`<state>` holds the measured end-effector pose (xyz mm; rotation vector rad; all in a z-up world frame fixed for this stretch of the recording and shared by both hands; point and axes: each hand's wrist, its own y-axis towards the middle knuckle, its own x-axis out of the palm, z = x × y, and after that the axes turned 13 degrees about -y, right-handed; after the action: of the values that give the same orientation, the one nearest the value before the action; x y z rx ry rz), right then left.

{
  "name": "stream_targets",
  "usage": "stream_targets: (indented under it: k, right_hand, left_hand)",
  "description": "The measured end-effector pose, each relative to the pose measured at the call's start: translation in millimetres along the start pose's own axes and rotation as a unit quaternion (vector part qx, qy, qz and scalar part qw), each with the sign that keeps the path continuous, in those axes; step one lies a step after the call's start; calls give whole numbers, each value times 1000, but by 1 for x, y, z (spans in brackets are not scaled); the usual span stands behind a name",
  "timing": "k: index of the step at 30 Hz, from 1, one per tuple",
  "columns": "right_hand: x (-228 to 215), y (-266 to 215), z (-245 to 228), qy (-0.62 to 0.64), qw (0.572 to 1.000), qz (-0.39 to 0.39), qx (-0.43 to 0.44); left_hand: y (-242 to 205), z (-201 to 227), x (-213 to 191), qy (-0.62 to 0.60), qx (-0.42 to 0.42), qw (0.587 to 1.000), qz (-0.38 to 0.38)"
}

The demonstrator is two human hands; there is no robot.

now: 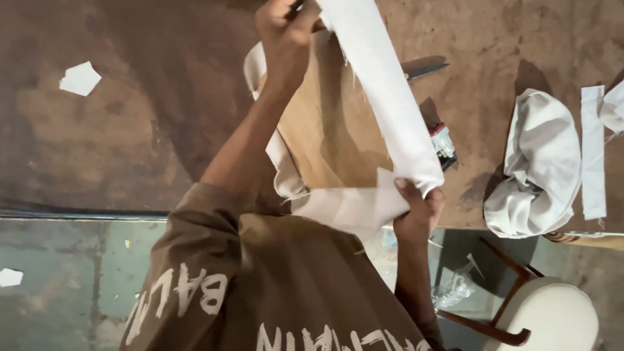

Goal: The person covers a wooden board with white fabric, using scissors to trim the excess and a staple gun to secure the fabric to the back of the board.

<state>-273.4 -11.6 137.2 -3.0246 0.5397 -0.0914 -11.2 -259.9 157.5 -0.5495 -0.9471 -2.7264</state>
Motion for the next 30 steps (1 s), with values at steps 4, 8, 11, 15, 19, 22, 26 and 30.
stream_targets:
  k: [4,8,11,15,19,22,26,30]
  right_hand:
    - [-2,3,15,-163,985,-21,-51]
    - [-19,28,65,-100,991,66,-54]
    - [-17,58,105,39,988,147,-37]
    - [9,102,109,111,989,48,-87]
    - [83,132,110,174,985,1,-16]
    - [109,145,119,185,981,-17,59]
    - [106,178,131,25,980,-181,73]
    - [68,213,147,13,967,-174,184]
  left_hand:
    - [2,26,-3,110,25,992,-54]
    - [8,73,-15,213,271,908,-238]
    - [28,92,-62,82,140,967,-194]
    - [29,104,-137,51,-188,945,-263]
    - [12,70,-135,270,-224,923,-159]
    - [26,71,-120,351,-258,896,-85]
    - [38,90,-109,375,-128,902,-171]
    - [16,86,-98,500,-157,819,-232]
